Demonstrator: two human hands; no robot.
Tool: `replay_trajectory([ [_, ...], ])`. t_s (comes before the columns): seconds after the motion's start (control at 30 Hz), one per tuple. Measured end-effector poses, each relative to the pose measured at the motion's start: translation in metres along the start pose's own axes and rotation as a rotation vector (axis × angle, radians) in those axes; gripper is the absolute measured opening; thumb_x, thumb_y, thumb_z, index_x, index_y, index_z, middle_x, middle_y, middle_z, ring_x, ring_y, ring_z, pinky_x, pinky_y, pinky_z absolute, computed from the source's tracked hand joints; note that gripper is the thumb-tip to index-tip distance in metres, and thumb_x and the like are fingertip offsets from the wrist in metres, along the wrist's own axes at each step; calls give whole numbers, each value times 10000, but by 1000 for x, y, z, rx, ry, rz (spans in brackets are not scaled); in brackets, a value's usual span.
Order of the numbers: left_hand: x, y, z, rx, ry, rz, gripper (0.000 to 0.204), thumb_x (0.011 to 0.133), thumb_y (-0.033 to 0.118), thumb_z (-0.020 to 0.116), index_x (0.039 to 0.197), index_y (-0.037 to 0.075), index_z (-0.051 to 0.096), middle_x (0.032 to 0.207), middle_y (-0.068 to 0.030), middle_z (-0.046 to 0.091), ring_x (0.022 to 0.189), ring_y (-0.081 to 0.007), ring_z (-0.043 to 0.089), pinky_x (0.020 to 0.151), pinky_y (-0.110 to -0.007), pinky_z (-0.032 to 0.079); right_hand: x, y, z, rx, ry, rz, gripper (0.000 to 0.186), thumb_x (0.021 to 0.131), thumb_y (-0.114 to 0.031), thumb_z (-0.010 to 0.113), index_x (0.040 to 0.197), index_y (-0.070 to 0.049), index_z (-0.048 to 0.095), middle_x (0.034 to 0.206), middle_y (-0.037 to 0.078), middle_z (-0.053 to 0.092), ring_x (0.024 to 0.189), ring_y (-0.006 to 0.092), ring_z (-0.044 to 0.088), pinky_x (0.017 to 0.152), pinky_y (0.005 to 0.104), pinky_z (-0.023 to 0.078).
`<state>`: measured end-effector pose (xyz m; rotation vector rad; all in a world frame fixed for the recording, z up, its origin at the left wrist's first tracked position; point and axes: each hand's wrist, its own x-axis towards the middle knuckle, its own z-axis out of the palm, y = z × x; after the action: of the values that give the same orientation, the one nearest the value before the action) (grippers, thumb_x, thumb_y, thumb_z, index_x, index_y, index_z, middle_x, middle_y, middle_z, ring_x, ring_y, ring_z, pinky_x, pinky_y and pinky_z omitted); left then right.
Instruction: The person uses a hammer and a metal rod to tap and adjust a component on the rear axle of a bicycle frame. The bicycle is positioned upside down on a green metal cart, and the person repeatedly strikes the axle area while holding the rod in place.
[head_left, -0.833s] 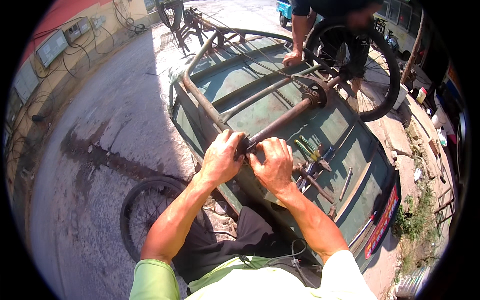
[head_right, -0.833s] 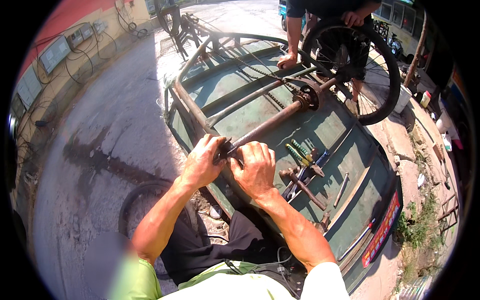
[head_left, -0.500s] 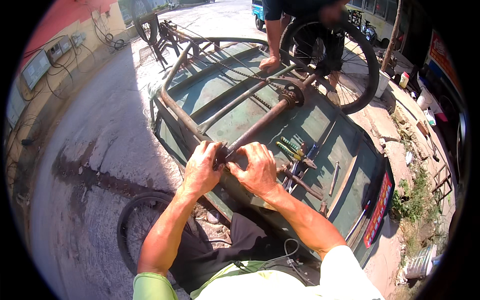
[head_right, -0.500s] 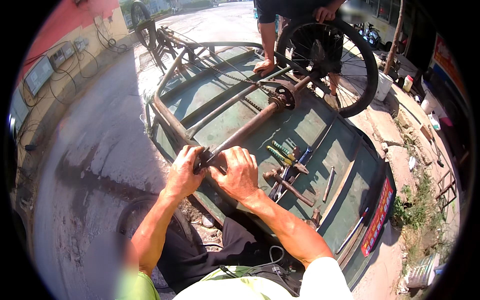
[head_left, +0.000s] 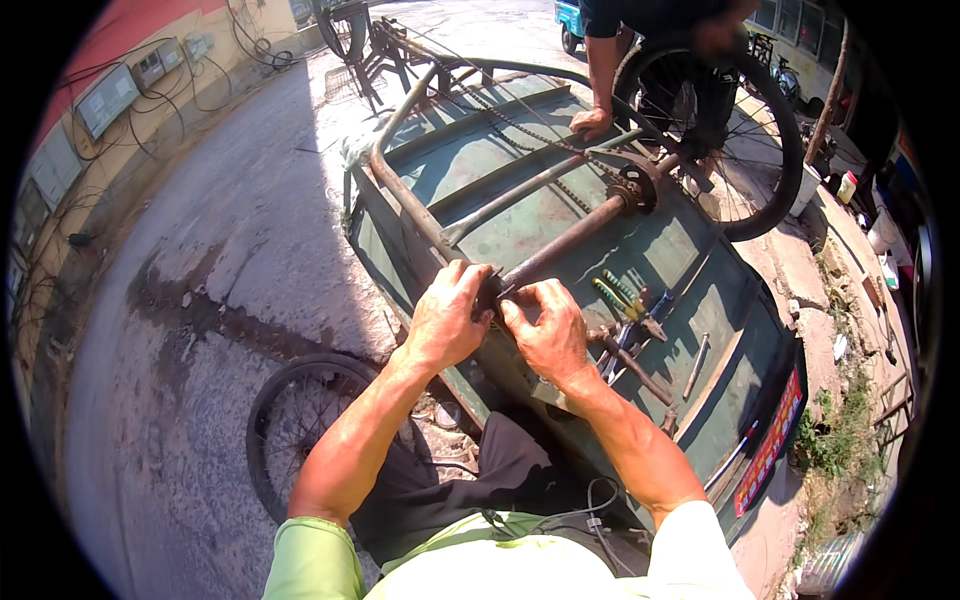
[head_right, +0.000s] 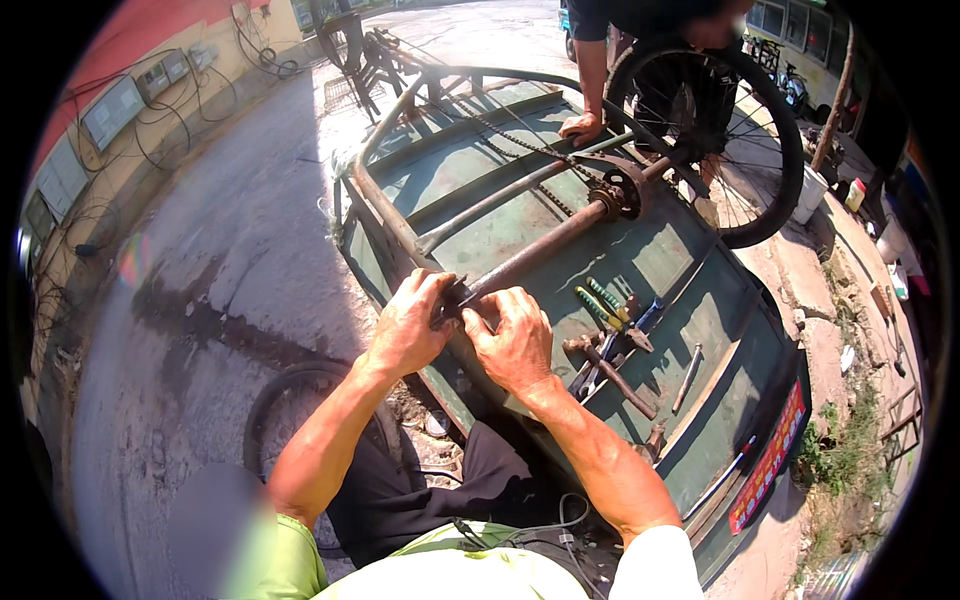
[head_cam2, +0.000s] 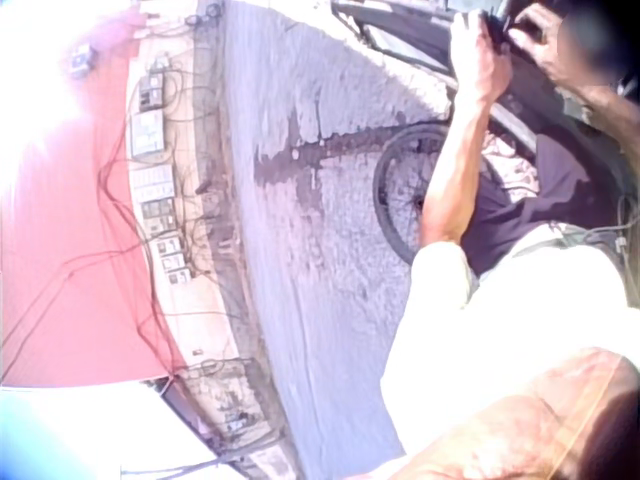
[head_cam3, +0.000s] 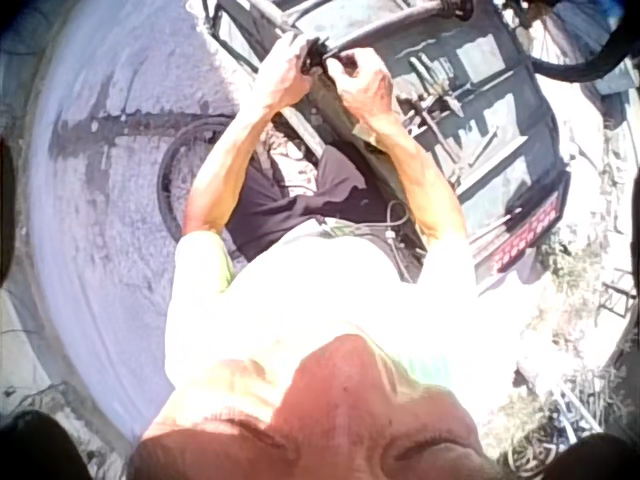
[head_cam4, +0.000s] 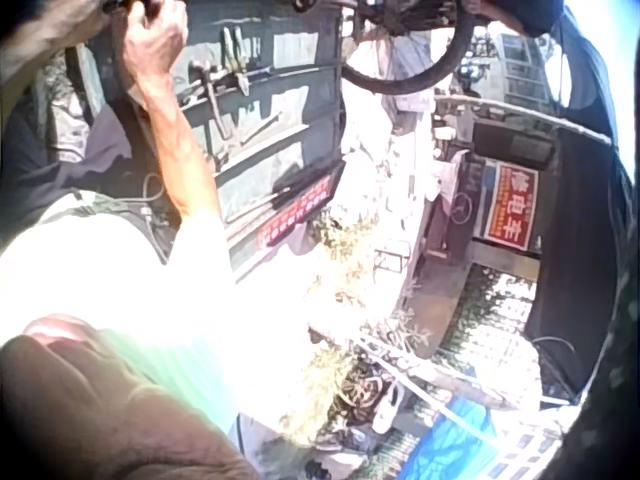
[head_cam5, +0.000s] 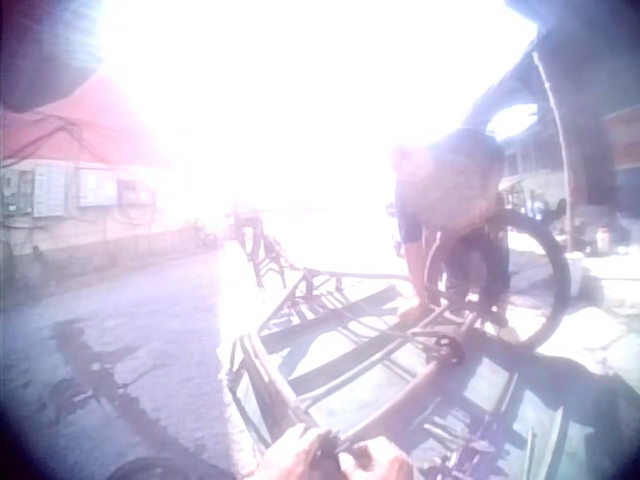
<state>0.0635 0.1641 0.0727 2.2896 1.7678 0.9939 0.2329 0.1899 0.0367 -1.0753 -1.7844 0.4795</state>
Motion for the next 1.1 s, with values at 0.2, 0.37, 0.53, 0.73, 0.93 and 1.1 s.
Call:
replay_trajectory([
  [0.2, 1, 0, 4, -15, 24, 25, 568, 716, 25, 765, 1250, 24, 573, 1144, -161, 574, 1082, -369, 593, 905, -416, 514, 2, -4, -5, -236, 111, -237, 181, 817, -206, 746, 866, -52, 665, 878, 81, 640, 868, 287, 616, 798, 427, 450],
  [0.37, 3, 6, 4, -79, -2, -27, 557, 728, -4, 751, 1252, 33, 567, 1126, -151, 576, 1065, -345, 617, 897, -407, 519, -3, 6, 10, -87, 78, -1, 241, 851, -295, 718, 882, -64, 660, 873, 92, 632, 874, 291, 620, 795, 433, 456],
  [0.53, 3, 7, 3, -70, -21, -33, 556, 723, -27, 754, 1242, 28, 564, 1160, -152, 581, 1108, -359, 604, 925, -405, 508, -8, 2, 3, -156, 149, -107, 286, 745, -253, 797, 919, -89, 639, 936, 66, 601, 937, 273, 592, 822, 434, 444],
  [0.73, 4, 6, 6, -57, 6, -6, 555, 724, -31, 744, 1247, 16, 565, 1141, -158, 582, 1074, -355, 613, 912, -400, 516, -4, 3, 7, -183, 130, -137, 214, 825, -273, 712, 838, -75, 634, 877, 86, 607, 889, 286, 590, 784, 448, 438],
  [0.93, 4, 12, 6, -74, -4, -31, 551, 722, -37, 742, 1244, -1, 569, 1161, -159, 580, 1070, -358, 615, 917, -405, 515, -2, 0, -4, -167, 173, -130, 237, 773, -239, 756, 897, -82, 631, 884, 63, 599, 876, 267, 595, 779, 425, 441],
  [1.1, 6, 15, 12, -109, 1, -34, 531, 754, -39, 727, 1260, -8, 567, 1166, -156, 588, 1057, -316, 637, 911, -378, 521, 0, 9, -1, -208, 191, -260, 261, 771, -239, 739, 895, -36, 631, 883, 118, 599, 874, 300, 592, 783, 440, 437],
])
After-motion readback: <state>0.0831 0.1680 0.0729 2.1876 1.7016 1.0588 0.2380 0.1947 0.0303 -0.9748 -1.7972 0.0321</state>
